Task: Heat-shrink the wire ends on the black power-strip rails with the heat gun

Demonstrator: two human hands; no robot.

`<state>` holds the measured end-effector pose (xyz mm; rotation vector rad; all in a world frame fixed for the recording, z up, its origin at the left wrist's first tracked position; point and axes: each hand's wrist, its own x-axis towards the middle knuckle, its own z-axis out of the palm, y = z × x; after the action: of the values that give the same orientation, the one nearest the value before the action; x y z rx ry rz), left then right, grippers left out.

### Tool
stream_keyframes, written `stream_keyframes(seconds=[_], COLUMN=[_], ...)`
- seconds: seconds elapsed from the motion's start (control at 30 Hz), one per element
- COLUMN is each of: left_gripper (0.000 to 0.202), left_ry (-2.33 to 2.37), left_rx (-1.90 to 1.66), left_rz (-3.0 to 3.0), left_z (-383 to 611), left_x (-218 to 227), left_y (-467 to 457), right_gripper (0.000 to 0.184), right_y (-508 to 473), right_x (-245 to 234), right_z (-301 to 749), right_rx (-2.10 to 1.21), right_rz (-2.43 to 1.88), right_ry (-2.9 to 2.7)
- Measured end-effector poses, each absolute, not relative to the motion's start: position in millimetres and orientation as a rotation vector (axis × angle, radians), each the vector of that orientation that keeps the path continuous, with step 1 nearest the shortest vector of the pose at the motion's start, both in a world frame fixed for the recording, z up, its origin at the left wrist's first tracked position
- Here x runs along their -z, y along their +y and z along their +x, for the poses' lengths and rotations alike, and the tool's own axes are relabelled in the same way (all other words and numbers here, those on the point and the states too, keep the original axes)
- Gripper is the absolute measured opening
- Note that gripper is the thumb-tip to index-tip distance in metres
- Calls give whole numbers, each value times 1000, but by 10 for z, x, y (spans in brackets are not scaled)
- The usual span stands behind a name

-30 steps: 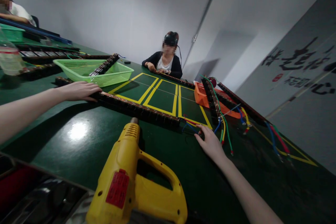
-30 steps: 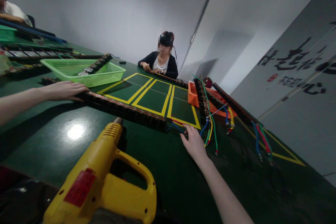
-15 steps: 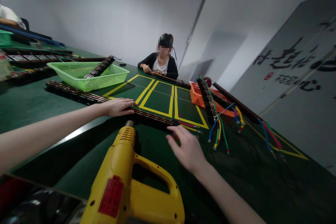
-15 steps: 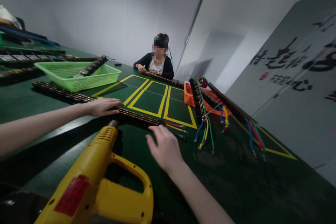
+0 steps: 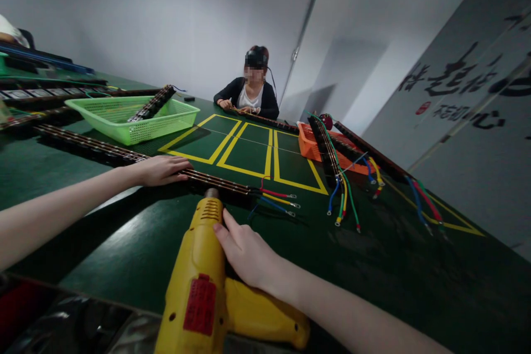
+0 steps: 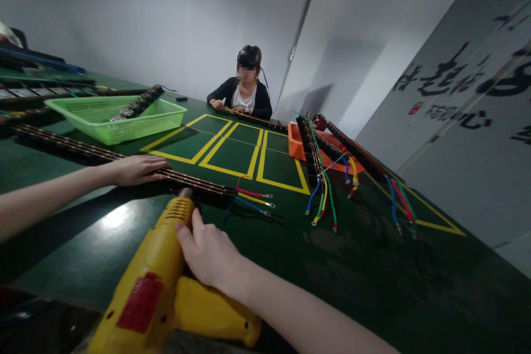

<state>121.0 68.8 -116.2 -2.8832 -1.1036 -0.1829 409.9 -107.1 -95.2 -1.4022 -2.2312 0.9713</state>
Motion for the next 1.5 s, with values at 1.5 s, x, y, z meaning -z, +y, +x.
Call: stream_keyframes(seconds=[1.5], left_gripper=[34], left_ry=[-802], left_rx=[762], left_rz=[-2807], left_z=[2622], left_x=[1320], left_y=[310], right_gripper=[68], right_y=[-817], right_x=[1004], right_z=[4852], right_rx=[-925], right_rz=[-1463], right_ry=[-1985])
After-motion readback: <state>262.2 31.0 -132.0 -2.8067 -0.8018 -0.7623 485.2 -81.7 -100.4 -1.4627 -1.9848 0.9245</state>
